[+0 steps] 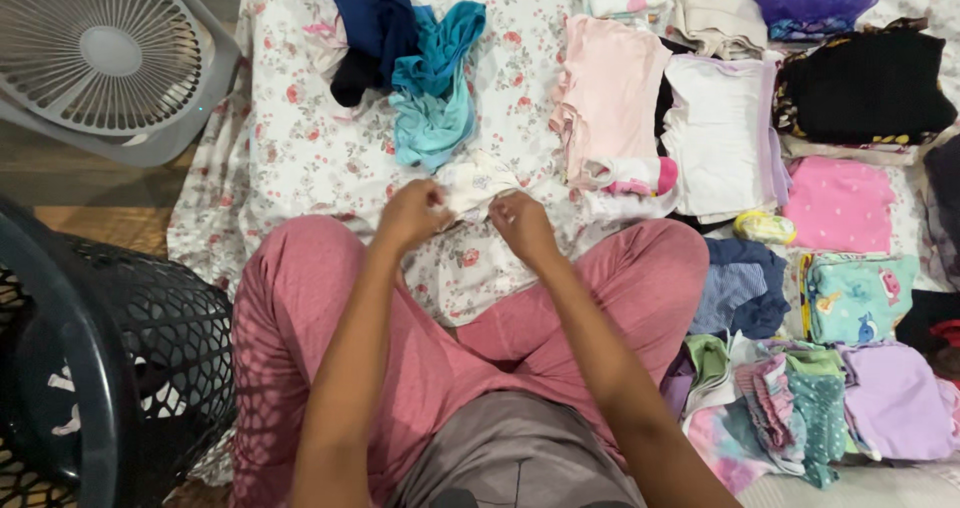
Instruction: The person sits on a bed and folds various small clothing items, including socks and underwear, by hand. They place the folded items into neat stacks on the bed next to them.
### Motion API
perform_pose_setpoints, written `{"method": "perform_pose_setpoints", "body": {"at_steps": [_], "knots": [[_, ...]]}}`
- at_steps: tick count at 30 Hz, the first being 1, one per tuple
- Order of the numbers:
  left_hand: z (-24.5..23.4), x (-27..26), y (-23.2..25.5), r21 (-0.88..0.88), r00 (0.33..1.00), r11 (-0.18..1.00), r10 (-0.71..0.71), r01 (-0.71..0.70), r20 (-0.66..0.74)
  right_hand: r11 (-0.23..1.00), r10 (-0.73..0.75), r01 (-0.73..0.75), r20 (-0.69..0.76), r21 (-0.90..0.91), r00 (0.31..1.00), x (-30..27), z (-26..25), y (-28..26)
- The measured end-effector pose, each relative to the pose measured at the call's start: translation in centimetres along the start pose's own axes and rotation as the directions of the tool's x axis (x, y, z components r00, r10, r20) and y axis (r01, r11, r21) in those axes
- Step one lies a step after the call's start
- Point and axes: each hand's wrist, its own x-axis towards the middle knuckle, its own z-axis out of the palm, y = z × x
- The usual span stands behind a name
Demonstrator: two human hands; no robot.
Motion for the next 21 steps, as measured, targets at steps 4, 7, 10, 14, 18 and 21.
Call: {"method": "perform_pose_setpoints", "body": {"at_steps": [4, 7, 10, 14, 18, 21], "knots": [[1.3, 0.6, 0.7, 0.299, 0.946, 0.924, 0.291, -0.240, -0.140, 0.971, -0.233, 0.201, -0.312, -0.133, 0.921, 0.2, 1.0, -0.2], [2.1, 2.4, -1.7, -0.287, 0.998, 0.958, -0.041, 0.027, -0.044, 0.925, -0.318, 0.232, -0.282, -0.299, 0.905, -0.1, 0.5, 0.7], [2.4, 3.7, -4.9, -0.614, 0.957, 0.735, -0.246, 0.288, 0.155, 0.925, -0.247, 0.164, -0.218, -0.342, 0.944, 0.1, -1.1, 2.3], [1.3, 3.3, -7.4, -0.702, 0.946, 0.672, -0.323, 0.237, 0.010, 0.979, 0.204, -0.205, 0.071, 0.005, 0.976, 0.7, -2.7, 4.8], [-0.5, 2.3, -4.7, -0.416, 0.879, 0.887, -0.352, 0.203, -0.322, 0.862, 0.326, -0.376, 0.197, 0.339, 0.925, 1.5, -4.0, 6.0], [-0.2, 0.7, -1.4, 0.108, 0.820, 0.992, 0.014, 0.058, -0.572, 0.997, -0.028, 0.034, 0.088, -0.062, 0.996, 1.1, -3.4, 5.5]]}}
